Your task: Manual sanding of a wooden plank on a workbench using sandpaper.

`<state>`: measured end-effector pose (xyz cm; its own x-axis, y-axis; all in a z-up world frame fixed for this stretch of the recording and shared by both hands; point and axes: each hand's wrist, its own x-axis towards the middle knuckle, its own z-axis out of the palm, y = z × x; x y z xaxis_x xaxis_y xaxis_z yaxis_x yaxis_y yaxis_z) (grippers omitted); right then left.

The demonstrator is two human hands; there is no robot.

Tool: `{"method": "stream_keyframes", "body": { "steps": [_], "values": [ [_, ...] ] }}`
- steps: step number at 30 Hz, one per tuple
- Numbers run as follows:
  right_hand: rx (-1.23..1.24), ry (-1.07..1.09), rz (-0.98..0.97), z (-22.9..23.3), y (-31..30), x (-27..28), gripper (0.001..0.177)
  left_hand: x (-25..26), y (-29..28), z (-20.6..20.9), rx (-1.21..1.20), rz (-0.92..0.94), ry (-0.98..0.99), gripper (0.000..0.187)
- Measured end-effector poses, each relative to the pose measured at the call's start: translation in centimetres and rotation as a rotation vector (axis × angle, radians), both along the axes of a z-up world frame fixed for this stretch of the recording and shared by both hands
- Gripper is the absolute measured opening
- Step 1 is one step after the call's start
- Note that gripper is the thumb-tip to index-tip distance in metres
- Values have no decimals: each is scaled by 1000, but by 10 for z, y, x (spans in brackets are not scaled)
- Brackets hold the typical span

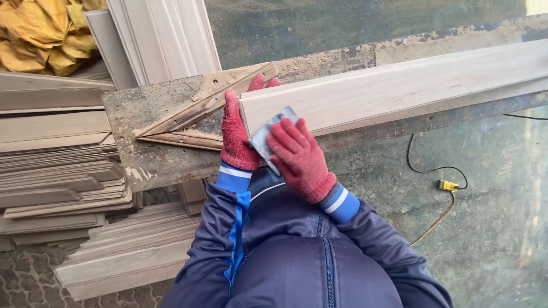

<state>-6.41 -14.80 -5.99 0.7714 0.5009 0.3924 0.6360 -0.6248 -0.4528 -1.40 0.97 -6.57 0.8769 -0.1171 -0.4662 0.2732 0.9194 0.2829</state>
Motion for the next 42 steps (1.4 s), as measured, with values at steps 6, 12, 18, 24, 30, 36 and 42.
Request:
{"method": "stream_keyframes", "body": {
  "steps": [6,12,18,24,30,36,42],
  "values": [
    [71,44,-269,-62,-121,57,40,-1,1,-7,13,45,23,78],
    [223,58,-281,-38,-66,46,54,-2,6,-19,42,-17,-98,73],
    [105,-100,-3,-6,51,45,44,-13,-3,37,694,-157,-205,58],
    [-442,-124,-461,-171,-182,119,49,1,6,15,325,-68,91,72],
    [-602,486,-831,-115,-249,102,58,20,-30,69,444,121,428,61],
    [-91,-63,-328,-58,-102,41,54,10,12,4,380,-67,-35,73],
    [-140,31,-537,-85,-237,59,48,13,1,13,353,49,91,71]
  ]
}}
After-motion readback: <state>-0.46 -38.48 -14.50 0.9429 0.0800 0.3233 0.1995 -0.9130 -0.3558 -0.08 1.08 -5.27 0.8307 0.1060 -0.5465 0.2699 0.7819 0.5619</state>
